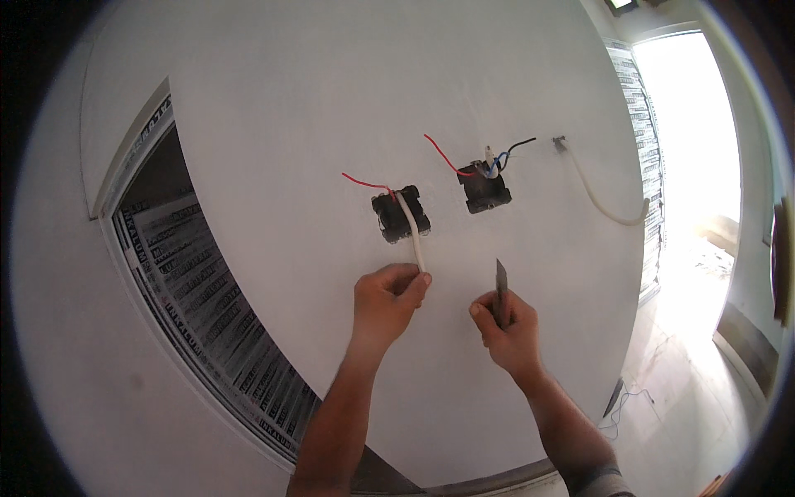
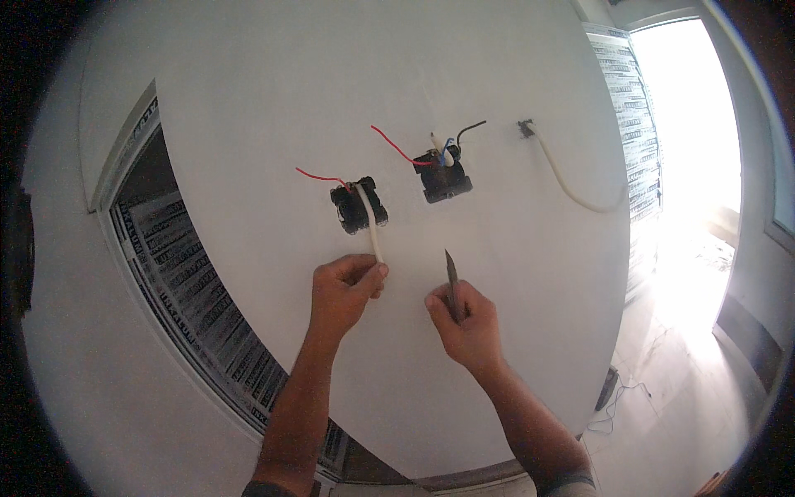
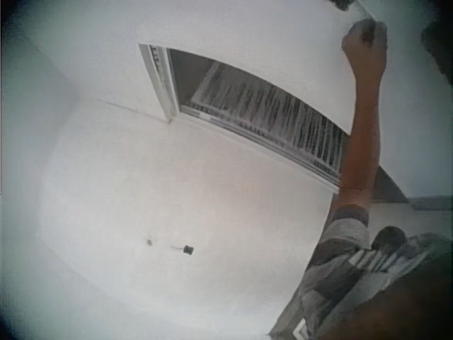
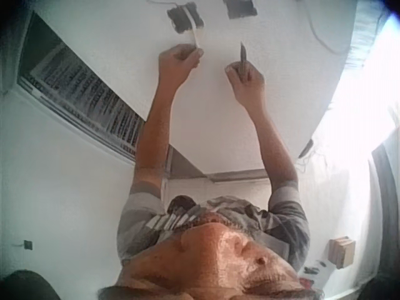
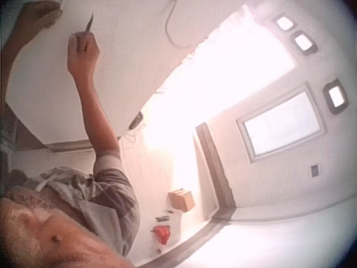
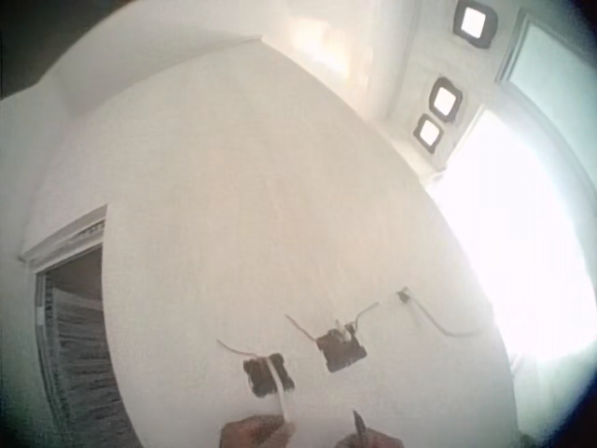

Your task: The person installs electrical outlets into wall cutouts, using a screwdriver to secure wires and a utility knife to trim excess cable. The person works on two adjacent wall boxes, connecting wires and adjusting components.

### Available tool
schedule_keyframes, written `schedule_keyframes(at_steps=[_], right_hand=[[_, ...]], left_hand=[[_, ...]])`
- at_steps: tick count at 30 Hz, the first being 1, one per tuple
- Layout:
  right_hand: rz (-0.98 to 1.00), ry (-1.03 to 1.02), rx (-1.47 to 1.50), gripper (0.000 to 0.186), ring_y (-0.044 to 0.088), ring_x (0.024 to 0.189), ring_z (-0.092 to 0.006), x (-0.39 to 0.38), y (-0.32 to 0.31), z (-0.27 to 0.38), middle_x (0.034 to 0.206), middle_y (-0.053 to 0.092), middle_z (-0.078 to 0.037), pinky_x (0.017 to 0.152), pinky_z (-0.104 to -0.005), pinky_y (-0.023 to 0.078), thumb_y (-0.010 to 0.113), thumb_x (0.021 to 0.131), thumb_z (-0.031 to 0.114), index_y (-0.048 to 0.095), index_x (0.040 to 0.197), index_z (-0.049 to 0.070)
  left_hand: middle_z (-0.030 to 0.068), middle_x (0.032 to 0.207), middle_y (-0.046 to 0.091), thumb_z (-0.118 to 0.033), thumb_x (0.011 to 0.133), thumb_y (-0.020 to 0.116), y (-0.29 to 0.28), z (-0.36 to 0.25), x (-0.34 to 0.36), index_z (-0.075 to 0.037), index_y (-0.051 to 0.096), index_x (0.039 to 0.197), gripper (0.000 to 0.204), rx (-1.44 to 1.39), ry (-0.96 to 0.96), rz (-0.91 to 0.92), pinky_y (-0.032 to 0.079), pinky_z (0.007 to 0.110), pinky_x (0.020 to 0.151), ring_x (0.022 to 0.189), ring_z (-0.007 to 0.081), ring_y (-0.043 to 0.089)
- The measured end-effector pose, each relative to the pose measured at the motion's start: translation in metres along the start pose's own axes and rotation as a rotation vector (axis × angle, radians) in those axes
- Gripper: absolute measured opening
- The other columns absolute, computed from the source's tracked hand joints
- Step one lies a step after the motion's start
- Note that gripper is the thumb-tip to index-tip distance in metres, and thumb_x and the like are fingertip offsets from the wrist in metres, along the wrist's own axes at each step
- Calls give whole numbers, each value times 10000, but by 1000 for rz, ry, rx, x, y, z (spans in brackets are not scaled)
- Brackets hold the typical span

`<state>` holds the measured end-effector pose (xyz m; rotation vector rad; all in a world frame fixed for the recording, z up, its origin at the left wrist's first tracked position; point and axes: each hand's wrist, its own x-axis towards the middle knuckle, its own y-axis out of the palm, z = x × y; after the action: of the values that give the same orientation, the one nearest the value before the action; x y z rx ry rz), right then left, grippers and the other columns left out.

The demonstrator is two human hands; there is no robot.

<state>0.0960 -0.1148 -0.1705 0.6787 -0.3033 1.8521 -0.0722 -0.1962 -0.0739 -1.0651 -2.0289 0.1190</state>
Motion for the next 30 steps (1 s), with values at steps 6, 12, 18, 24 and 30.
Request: schedule_keyframes(at_steps=[6,12,18,24,30], right_hand=[[177,62,68,246,501,658,-93,19,-1,36,689,569,-6,619,-318,451,670,967,249,667,959,3],[199,-90,-4,258,531,628,-136,49,16,42,690,613,-80,589,-351,453,670,931,223,677,917,-34],[181,-67,84,250,538,600,-152,55,23,37,652,619,-107,581,-360,460,663,909,200,669,871,-48],[255,-43,-28,273,557,584,-197,60,24,45,617,599,-151,586,-403,469,681,839,213,637,799,-54],[198,-131,-158,299,575,586,-266,58,32,59,646,604,-202,604,-419,482,693,785,219,617,760,-68]], left_hand=[[122,848,722,-109,934,697,2,-6,-4,66,721,1017,196,-402,-140,0,560,292,640,688,146,653],[112,823,719,-92,895,688,9,-20,-2,82,725,958,189,-352,-120,-48,566,275,633,677,137,661],[104,840,713,-115,912,705,1,-42,-1,66,714,1006,204,-116,-131,27,571,265,639,702,131,665],[91,773,701,-96,895,693,-8,-41,2,54,720,934,158,-78,-114,72,562,264,622,653,125,651],[91,767,698,-83,901,669,-17,-41,3,56,720,913,148,-92,-107,100,557,269,614,648,127,647]])
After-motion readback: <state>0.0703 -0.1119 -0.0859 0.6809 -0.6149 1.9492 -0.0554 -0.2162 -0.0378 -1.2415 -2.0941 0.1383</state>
